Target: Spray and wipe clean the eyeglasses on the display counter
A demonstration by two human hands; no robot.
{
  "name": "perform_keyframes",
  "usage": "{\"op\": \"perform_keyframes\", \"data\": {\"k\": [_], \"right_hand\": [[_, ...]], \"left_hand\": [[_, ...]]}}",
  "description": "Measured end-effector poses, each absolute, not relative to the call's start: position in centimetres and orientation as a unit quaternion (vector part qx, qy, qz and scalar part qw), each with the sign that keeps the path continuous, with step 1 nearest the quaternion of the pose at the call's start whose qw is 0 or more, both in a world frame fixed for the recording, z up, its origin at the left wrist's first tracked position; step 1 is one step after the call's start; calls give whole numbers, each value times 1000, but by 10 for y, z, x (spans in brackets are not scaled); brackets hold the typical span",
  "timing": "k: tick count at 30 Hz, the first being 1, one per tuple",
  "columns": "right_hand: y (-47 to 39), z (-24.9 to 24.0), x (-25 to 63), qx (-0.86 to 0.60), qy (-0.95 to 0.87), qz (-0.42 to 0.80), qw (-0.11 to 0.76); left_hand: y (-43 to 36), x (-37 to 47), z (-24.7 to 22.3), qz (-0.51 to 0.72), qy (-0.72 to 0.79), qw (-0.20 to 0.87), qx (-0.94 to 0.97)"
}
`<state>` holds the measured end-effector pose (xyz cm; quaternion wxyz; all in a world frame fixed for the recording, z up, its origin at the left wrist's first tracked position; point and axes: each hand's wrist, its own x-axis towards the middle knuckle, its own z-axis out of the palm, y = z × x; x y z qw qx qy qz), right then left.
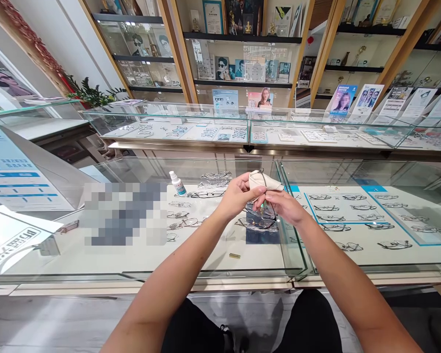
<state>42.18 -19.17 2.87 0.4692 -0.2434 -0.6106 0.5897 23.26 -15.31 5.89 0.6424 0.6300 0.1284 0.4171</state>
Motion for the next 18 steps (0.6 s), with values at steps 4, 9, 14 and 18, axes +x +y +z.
{"op": "perform_keyframes", "data": {"k": [4, 9, 14, 18], "right_hand": [[-191, 28, 422, -253, -615, 587, 462], [-192, 29, 421, -256, -639, 574, 443], [-190, 28, 423, -259, -646, 568, 439], [-188, 28, 426, -274, -634, 550, 469]], "left_hand": [[-153, 233, 58, 424, 126, 634, 634], [-152, 237, 49, 458, 143, 610, 631], [-151, 235, 53, 456, 157, 586, 652], [-140, 226, 59, 427, 141, 571, 687]]}}
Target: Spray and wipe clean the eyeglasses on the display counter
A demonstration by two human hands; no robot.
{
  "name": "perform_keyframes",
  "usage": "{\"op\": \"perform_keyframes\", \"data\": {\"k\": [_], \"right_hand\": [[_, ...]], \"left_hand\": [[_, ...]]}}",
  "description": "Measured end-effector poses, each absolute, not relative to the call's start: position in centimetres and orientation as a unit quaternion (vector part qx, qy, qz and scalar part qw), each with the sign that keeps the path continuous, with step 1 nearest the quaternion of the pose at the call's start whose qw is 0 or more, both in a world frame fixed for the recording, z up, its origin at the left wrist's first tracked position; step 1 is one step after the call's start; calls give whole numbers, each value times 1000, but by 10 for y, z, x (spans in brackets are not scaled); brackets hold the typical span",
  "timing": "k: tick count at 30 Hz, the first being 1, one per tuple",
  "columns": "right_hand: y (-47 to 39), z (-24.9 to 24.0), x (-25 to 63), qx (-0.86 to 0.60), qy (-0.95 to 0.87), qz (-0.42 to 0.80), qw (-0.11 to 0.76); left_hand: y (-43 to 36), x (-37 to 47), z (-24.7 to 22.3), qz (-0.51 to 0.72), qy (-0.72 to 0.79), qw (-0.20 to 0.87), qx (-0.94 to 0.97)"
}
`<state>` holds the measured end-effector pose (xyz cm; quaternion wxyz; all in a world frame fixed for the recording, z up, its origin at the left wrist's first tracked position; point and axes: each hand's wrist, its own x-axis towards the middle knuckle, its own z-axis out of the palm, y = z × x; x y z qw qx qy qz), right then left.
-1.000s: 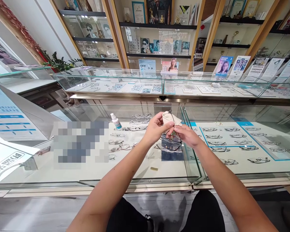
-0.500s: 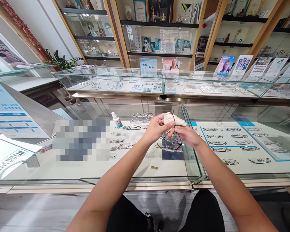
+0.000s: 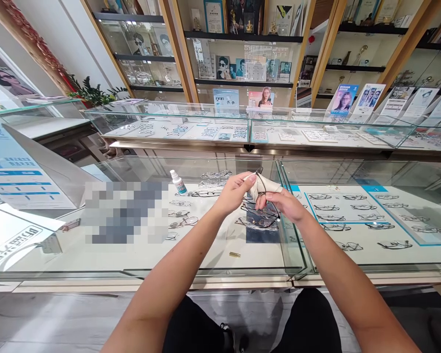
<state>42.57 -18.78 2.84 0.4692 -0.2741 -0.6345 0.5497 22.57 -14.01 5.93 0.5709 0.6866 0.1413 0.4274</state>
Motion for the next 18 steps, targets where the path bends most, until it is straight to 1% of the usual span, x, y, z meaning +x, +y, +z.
{"op": "perform_keyframes", "data": {"k": [4, 9, 14, 18], "right_hand": [[-188, 30, 428, -313, -600, 559, 479], [-189, 32, 426, -308, -566, 576, 503], [-189, 33, 425, -308, -571, 562, 513], [-189, 32, 424, -304, -566, 571, 511]], "left_hand": [[-130, 216, 61, 434, 151, 548, 699], [-129, 209, 63, 383, 143, 584, 702], [-132, 211, 62, 397, 156, 592, 684], [-133, 217, 59, 395, 136, 602, 681]]}}
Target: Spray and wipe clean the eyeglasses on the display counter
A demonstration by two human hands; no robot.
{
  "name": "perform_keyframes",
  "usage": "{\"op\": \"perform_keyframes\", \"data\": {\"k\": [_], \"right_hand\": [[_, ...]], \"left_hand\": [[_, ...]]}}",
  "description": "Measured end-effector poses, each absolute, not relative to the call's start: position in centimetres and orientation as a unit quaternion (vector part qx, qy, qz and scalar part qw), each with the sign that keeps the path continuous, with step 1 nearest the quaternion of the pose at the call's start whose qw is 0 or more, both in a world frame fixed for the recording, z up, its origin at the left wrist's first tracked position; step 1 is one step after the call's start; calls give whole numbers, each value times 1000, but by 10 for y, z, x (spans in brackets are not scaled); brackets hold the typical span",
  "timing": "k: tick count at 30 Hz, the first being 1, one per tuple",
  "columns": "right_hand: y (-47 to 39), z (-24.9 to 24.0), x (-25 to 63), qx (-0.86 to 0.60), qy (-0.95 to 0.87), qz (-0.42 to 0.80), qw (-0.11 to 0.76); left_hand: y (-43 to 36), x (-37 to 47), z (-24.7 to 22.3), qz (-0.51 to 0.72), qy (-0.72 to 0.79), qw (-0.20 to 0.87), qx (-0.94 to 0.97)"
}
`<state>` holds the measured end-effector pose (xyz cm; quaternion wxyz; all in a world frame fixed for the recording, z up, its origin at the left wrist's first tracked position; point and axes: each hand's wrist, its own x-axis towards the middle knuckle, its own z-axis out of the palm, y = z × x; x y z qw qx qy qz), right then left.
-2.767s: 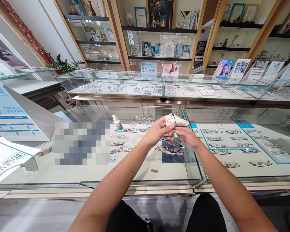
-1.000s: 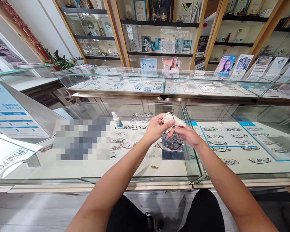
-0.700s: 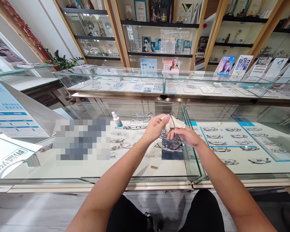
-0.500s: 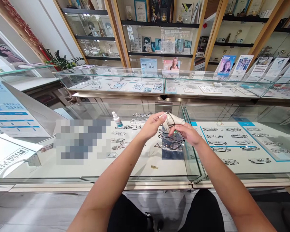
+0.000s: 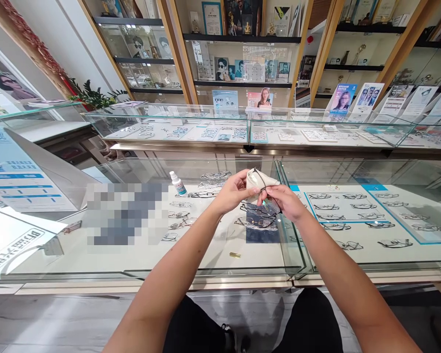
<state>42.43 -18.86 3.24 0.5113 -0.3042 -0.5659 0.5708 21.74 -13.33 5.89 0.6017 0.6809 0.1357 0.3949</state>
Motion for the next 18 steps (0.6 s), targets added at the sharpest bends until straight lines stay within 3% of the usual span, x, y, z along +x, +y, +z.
{"op": "perform_keyframes", "data": {"k": [14, 18], "right_hand": [[-193, 30, 412, -281, -573, 608, 473], [-190, 30, 419, -298, -585, 572, 492]], "left_hand": [[-153, 235, 57, 477, 166, 572, 647], [-143, 221, 66, 423, 148, 563, 695]]}}
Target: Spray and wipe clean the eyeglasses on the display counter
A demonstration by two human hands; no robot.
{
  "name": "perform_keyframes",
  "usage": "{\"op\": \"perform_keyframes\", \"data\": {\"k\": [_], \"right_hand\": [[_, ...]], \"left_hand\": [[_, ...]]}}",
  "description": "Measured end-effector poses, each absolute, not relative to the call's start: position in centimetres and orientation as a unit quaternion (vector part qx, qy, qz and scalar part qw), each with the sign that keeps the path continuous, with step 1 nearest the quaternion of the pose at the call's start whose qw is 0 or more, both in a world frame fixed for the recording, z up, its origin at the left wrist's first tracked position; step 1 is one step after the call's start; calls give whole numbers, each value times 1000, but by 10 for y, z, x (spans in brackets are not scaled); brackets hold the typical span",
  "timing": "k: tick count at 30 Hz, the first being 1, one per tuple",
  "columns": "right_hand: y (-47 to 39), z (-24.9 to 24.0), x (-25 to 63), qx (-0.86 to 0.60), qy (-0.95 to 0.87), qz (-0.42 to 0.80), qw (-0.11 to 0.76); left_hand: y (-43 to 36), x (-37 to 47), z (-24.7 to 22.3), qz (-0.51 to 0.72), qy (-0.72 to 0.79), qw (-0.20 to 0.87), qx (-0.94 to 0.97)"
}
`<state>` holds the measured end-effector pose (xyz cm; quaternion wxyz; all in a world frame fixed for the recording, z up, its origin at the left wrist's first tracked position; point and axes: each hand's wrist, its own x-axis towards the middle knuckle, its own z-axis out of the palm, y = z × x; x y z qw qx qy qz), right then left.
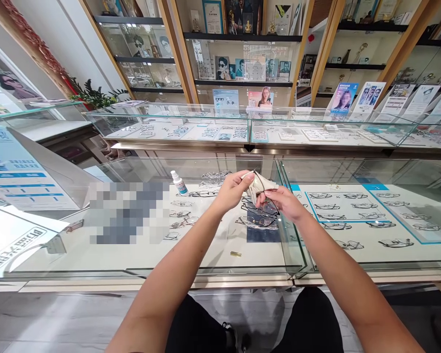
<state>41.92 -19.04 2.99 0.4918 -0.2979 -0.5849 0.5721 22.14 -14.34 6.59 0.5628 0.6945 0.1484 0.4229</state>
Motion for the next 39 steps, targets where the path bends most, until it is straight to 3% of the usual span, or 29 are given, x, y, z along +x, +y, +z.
{"op": "perform_keyframes", "data": {"k": [11, 20, 31, 39], "right_hand": [[-188, 28, 421, -297, -562, 581, 509], [-192, 27, 416, -292, -594, 573, 484], [-186, 27, 423, -283, -555, 581, 523], [-190, 20, 408, -269, -574, 598, 490]], "left_hand": [[-138, 222, 60, 388, 126, 607, 682], [-153, 232, 60, 461, 166, 576, 654], [-134, 219, 61, 402, 142, 590, 685], [-156, 241, 51, 515, 183, 559, 623]]}}
